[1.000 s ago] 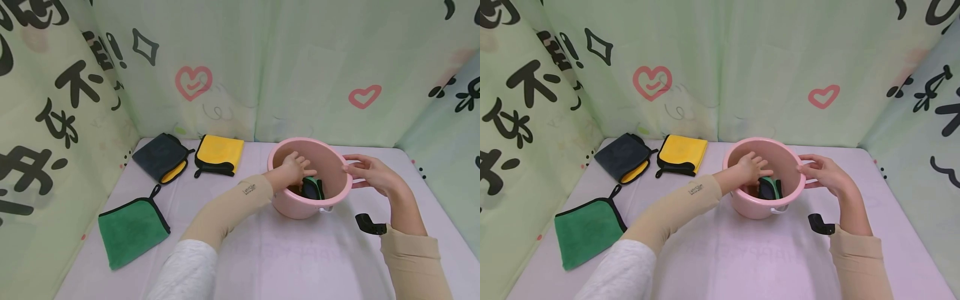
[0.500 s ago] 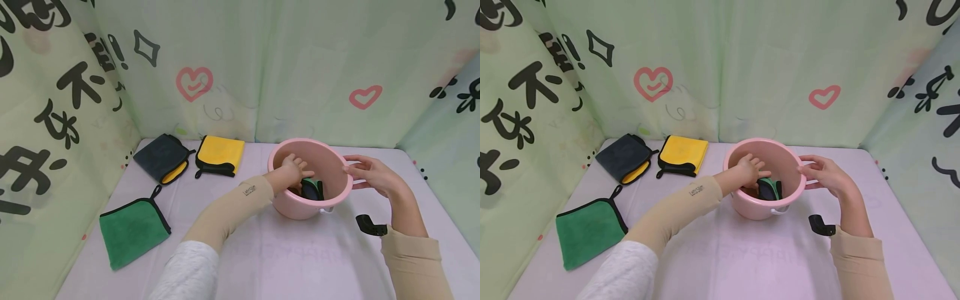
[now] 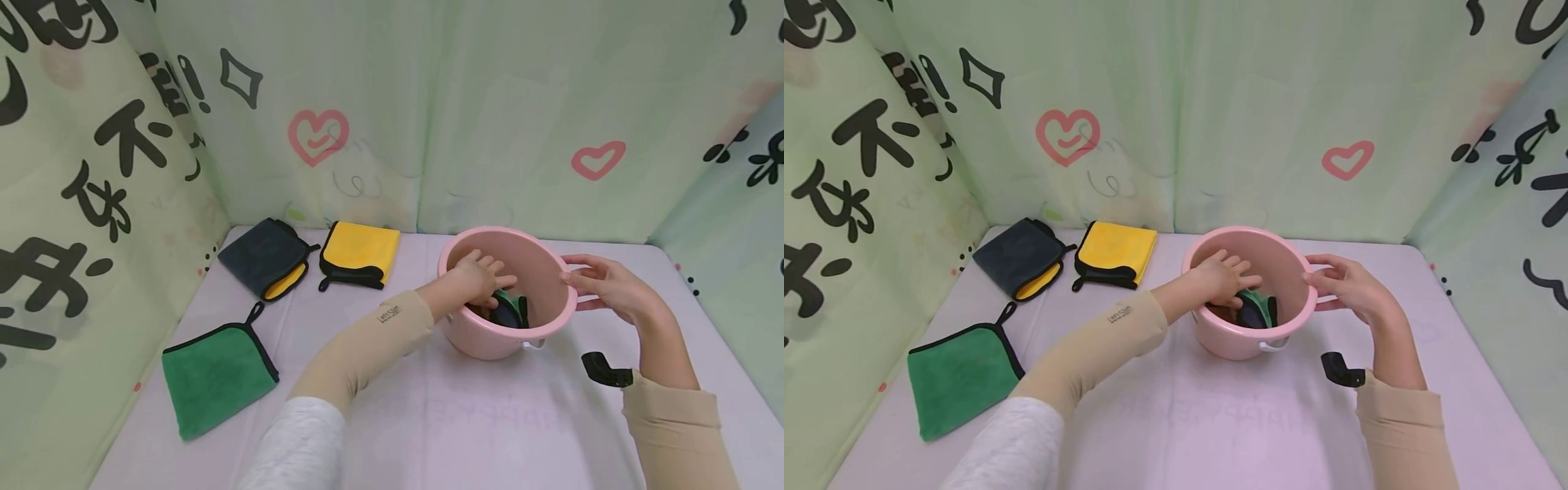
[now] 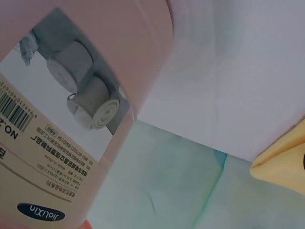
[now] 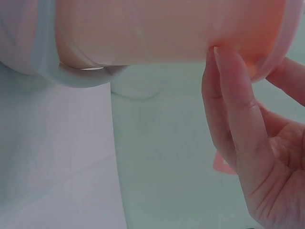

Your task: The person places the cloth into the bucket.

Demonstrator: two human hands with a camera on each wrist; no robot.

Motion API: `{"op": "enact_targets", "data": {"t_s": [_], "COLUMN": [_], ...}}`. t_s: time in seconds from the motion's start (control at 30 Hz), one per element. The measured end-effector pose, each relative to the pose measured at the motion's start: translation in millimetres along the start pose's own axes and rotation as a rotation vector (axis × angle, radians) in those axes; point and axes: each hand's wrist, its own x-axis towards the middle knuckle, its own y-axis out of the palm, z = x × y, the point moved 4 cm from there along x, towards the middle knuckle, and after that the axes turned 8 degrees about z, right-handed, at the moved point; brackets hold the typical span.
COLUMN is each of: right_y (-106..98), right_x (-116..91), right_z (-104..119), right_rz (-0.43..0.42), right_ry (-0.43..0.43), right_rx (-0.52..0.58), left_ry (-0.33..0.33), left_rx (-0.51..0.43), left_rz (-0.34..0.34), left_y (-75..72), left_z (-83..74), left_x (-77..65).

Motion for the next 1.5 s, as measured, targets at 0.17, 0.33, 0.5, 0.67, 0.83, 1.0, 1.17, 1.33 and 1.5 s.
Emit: {"op": "enact_targets", "data": {"t_s": [0.17,0.33,0.5,0.67,0.83,1.0,1.17,1.33,1.5], "right_y": [0.5,0.2,0.2,0.0,-0.5,-0.6,-0.3,0.3,0.3], "right_x": [-0.3,-0.1,-0.2,-0.5,-1.2,-1.4,-1.4,-1.2,-0.8], "right_z": [0.2,-0.5,-0.3,-1.2,-2.5,-2.5,-2.0,-2.5,-2.8], "right_rz": [0.000,0.001,0.001,0.002,0.001,0.003,0.002,-0.001,-0.002], "right_ry": [-0.003,-0.004,-0.007,-0.008,-0.007,-0.008,-0.008,-0.001,0.003], "right_rx": [-0.003,-0.002,0.003,0.010,0.011,0.016,0.015,0.009,0.017], "left_ry": [0.028,0.052,0.067,0.054,-0.017,-0.111,-0.171,-0.244,-0.338], "left_rx": [-0.030,-0.056,-0.104,-0.183,-0.221,-0.250,-0.292,-0.367,-0.475], "left_rz": [-0.074,-0.191,-0.378,-0.516,-0.577,-0.591,-0.574,-0.607,-0.574], "left_y": [-0.2,-1.9,-4.1,2.5,20.0,48.5,80.8,116.7,153.4], "left_z": [3.7,10.3,21.7,35.8,49.7,60.6,68.1,80.1,92.2], "left_x": [-7.7,-21.2,-45.2,-73.5,-99.8,-119.9,-136.0,-155.5,-179.6]}}
